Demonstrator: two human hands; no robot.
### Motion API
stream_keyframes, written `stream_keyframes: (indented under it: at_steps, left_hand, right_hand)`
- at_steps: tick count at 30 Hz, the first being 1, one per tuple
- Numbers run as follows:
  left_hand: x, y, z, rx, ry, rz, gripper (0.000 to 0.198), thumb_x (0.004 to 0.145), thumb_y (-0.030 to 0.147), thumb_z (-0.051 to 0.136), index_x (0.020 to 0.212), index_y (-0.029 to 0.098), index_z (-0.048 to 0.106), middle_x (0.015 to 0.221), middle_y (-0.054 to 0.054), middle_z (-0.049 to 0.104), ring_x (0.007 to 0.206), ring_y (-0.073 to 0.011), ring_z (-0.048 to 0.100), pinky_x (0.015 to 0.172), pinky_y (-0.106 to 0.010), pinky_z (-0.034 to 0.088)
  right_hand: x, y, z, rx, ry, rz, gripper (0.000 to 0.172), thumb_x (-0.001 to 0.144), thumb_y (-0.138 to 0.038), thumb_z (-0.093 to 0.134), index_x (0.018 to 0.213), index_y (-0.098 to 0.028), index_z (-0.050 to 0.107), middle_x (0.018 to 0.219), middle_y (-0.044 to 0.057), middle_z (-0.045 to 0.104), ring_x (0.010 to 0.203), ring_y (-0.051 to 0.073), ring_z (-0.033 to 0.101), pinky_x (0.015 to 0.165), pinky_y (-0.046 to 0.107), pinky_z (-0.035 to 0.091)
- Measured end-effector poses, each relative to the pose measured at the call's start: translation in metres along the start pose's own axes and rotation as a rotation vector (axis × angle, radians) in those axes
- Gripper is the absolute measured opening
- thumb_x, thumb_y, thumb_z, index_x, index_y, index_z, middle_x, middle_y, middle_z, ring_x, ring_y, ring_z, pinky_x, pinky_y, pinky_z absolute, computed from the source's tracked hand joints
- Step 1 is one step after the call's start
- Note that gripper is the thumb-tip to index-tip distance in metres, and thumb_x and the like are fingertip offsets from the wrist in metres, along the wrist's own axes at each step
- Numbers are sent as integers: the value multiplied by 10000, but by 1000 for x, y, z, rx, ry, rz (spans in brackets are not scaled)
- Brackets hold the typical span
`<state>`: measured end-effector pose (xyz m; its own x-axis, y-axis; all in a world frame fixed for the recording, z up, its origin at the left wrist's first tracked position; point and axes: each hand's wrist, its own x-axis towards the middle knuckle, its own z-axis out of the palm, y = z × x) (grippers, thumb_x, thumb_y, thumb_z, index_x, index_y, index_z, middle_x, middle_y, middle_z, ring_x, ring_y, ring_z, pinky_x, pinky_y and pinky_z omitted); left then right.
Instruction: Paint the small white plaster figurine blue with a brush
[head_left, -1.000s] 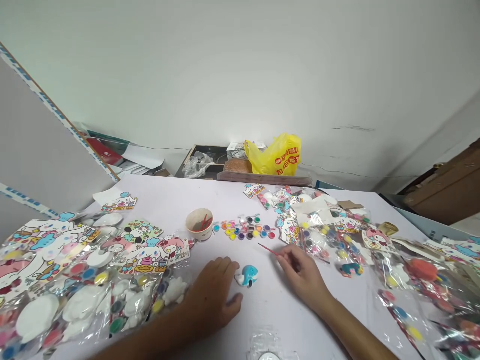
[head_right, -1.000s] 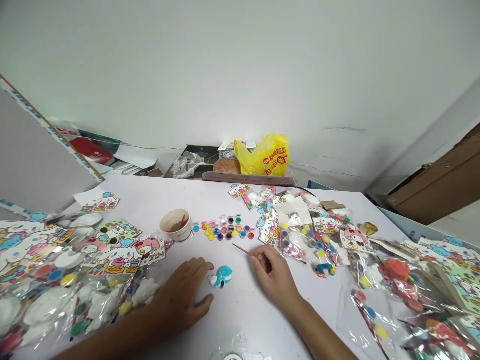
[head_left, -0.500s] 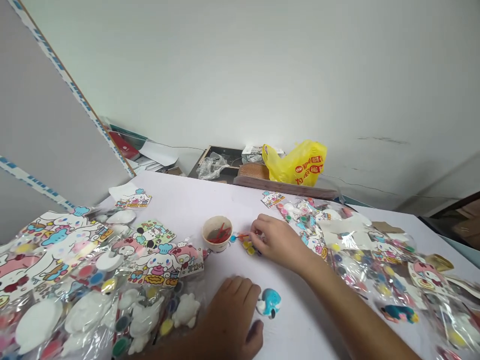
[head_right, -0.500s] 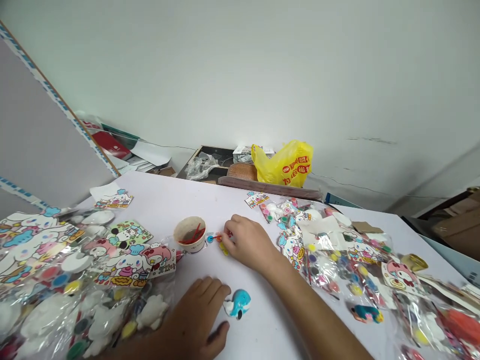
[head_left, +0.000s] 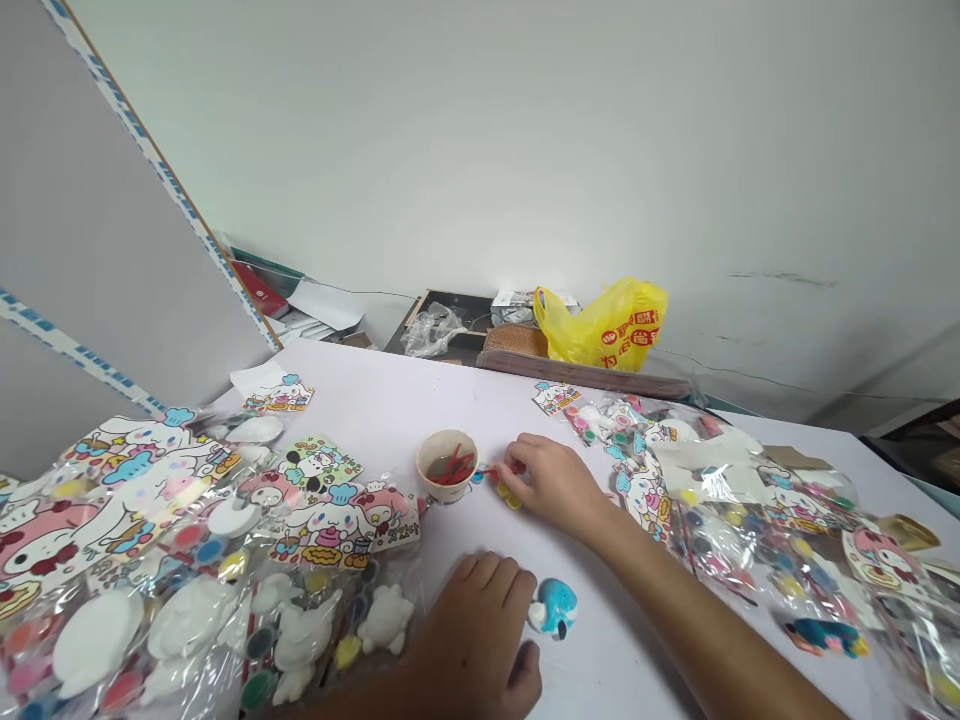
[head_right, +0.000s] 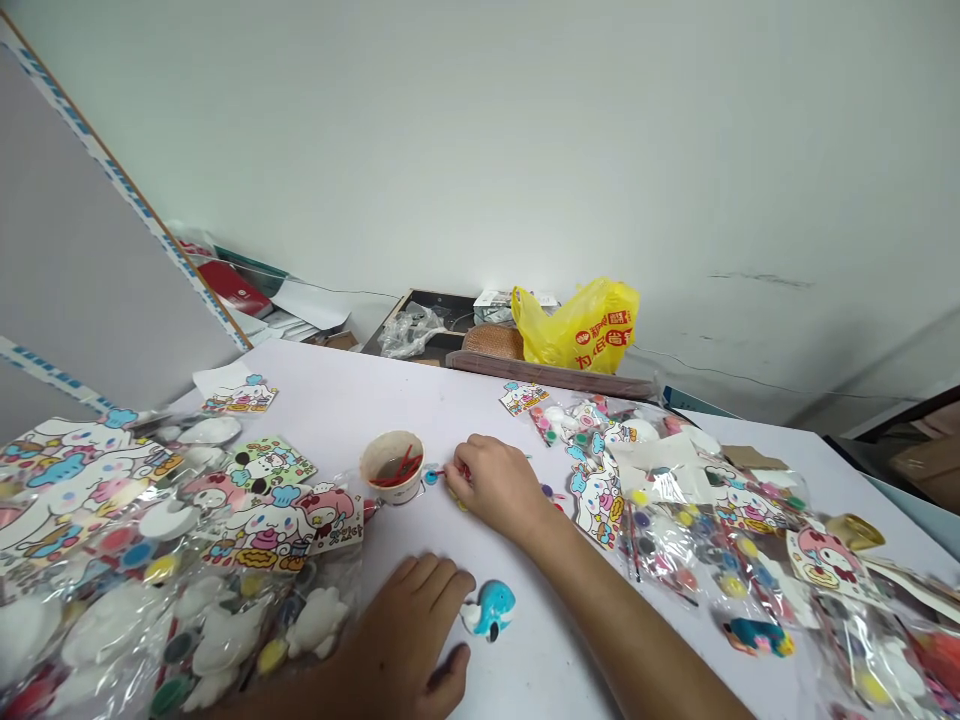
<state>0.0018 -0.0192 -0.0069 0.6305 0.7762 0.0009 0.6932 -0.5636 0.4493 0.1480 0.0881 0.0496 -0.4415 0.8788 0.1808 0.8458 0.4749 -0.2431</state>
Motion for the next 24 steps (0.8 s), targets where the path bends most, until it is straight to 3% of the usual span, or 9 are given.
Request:
stream_keyframes:
  at_steps: [24]
  left_hand:
    - [-4,1,-7,-49,0,15,256,766,190,506,1022,183,512,991,-76,536,904,-252,433,816,-425,360]
  right_hand:
    - [-1,1,-3,97,-23,-12,231,929,-236,544,720,-173,618,765,25,649,707,145,577,625,246,344]
